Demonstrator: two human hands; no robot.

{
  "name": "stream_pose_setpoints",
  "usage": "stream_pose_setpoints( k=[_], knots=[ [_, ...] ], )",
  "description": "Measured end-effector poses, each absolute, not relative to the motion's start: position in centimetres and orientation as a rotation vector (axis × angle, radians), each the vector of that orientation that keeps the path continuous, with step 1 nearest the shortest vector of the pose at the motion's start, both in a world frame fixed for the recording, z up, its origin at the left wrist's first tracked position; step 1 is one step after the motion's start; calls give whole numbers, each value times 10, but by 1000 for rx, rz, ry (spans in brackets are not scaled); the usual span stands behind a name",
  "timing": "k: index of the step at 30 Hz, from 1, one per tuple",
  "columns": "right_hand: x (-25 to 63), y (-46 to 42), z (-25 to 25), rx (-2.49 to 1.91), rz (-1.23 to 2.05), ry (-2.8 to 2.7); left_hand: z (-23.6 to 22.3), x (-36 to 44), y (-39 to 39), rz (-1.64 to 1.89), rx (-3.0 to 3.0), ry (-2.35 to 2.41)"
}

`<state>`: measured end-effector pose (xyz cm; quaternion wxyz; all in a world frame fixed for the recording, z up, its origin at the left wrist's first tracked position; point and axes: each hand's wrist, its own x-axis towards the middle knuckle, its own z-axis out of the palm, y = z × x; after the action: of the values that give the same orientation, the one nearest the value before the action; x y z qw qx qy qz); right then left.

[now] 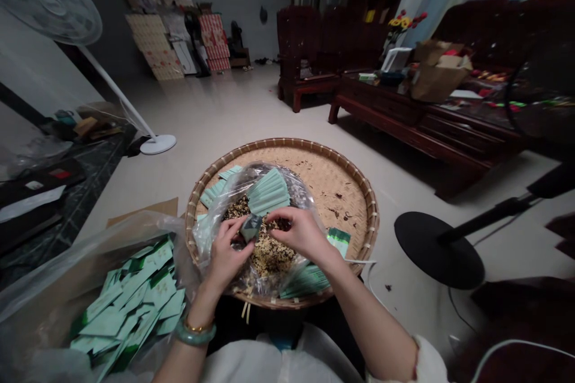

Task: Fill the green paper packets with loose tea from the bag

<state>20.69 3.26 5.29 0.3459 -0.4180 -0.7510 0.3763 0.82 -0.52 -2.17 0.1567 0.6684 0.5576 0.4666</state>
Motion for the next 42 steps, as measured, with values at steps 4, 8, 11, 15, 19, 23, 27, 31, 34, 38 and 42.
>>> stream_pose_setpoints(
  k=[4, 8, 11, 15, 19, 23, 27, 31, 34, 38, 42],
  knots=[
    [209, 33, 81, -1066, 1005, -2159, -19, 14, -6, 1312, 1971, 1567],
    [207, 38, 95, -1053, 1001, -2403, -18, 17, -7, 1282, 2011, 1537],
    [205, 41, 98, -1059, 935, -2509, -18, 17, -9, 1263, 2041, 1516],
    [200, 40, 96, -1055, 823, -2493, -18, 17, -9, 1239, 2047, 1509],
    [194, 35, 89, -1054, 740, -2390, -20, 18, -9, 1232, 2032, 1521],
    [190, 29, 84, -989, 782, -2276, -22, 18, -9, 1251, 2005, 1524],
    [194, 26, 82, -971, 834, -2096, -21, 18, -9, 1274, 1974, 1544],
    [198, 23, 75, -1021, 829, -2046, -20, 18, -9, 1301, 1957, 1583],
    [196, 20, 62, -1018, 792, -2170, -20, 20, -9, 1304, 1964, 1587],
    [193, 21, 50, -1037, 711, -2226, -21, 21, -10, 1314, 1979, 1582],
    [200, 23, 52, -1041, 755, -2119, -22, 19, -9, 1313, 1955, 1609]
  ],
)
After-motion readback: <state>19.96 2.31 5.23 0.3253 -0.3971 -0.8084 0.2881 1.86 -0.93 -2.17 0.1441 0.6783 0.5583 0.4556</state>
